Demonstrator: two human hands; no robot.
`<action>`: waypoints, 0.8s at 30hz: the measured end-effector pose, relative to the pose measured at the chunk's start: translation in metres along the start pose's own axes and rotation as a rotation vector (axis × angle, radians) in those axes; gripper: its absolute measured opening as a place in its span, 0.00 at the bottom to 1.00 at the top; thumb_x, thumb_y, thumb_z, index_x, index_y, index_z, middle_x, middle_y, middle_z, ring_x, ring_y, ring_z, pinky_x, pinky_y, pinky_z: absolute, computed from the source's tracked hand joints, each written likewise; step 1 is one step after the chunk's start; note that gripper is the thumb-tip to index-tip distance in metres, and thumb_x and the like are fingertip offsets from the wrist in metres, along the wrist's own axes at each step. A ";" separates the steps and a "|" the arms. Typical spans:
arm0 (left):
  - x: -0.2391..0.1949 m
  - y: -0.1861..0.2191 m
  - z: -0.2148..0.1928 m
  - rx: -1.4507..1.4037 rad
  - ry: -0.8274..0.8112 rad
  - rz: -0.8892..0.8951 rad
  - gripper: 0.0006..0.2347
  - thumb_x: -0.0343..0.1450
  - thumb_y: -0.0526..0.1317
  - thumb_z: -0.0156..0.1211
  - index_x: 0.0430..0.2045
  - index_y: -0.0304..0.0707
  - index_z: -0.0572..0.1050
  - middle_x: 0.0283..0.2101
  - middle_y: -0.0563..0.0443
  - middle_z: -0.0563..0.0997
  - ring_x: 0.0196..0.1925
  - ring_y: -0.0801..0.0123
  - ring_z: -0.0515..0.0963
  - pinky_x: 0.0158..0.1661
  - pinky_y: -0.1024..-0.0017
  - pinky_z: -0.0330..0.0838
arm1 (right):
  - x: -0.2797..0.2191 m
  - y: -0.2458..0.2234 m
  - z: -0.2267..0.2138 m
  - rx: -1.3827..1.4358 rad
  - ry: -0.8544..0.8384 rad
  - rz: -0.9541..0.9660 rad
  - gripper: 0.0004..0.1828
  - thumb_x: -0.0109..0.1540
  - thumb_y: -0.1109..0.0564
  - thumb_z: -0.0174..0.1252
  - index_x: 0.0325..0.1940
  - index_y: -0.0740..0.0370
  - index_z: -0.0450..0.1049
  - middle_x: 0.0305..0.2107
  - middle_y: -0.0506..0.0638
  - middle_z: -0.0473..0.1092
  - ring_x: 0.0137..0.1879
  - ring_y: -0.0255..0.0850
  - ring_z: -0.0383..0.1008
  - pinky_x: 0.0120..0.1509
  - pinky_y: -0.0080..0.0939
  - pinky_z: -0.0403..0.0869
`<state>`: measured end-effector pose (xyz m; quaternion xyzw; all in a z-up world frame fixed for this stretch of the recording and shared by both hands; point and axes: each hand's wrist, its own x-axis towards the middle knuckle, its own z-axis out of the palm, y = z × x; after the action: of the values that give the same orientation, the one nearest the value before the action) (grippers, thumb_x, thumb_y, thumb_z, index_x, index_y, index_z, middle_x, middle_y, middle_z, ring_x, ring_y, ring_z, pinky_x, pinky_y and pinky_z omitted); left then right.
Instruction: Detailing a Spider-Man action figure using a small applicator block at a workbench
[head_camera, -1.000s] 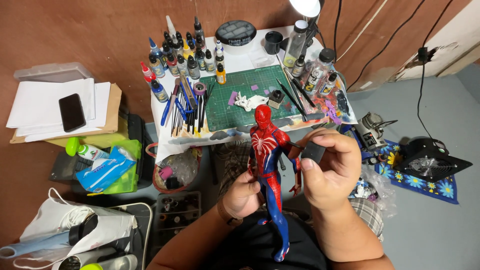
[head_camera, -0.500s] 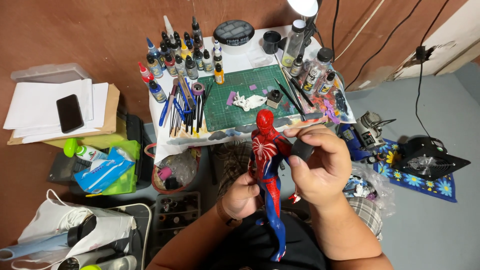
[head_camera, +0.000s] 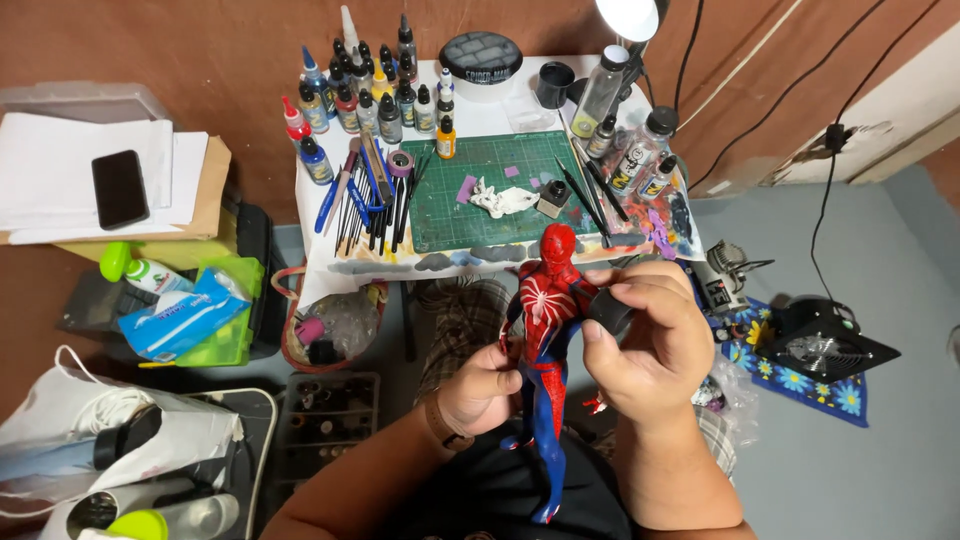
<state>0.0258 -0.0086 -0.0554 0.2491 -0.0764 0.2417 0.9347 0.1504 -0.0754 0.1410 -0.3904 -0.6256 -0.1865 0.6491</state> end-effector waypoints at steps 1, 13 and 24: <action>-0.001 -0.001 0.001 -0.006 0.001 0.007 0.21 0.67 0.33 0.64 0.55 0.27 0.71 0.50 0.34 0.81 0.52 0.50 0.81 0.54 0.50 0.76 | 0.001 -0.001 0.000 0.003 -0.009 0.000 0.17 0.57 0.61 0.70 0.39 0.77 0.71 0.29 0.66 0.71 0.36 0.60 0.78 0.44 0.52 0.77; -0.003 -0.009 -0.015 0.013 0.015 -0.024 0.21 0.67 0.33 0.66 0.55 0.29 0.72 0.51 0.38 0.81 0.54 0.54 0.80 0.58 0.54 0.73 | 0.006 -0.005 0.002 -0.034 -0.024 -0.007 0.17 0.56 0.62 0.71 0.39 0.80 0.73 0.27 0.67 0.69 0.34 0.58 0.74 0.41 0.57 0.79; -0.004 -0.010 -0.015 0.023 0.015 -0.022 0.22 0.67 0.32 0.65 0.56 0.29 0.71 0.52 0.39 0.80 0.56 0.56 0.79 0.60 0.55 0.71 | 0.005 -0.005 0.003 -0.028 -0.018 -0.019 0.16 0.56 0.63 0.70 0.38 0.80 0.73 0.27 0.68 0.68 0.33 0.57 0.72 0.40 0.59 0.80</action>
<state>0.0276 -0.0098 -0.0735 0.2587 -0.0638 0.2339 0.9350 0.1450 -0.0750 0.1467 -0.3955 -0.6323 -0.1979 0.6361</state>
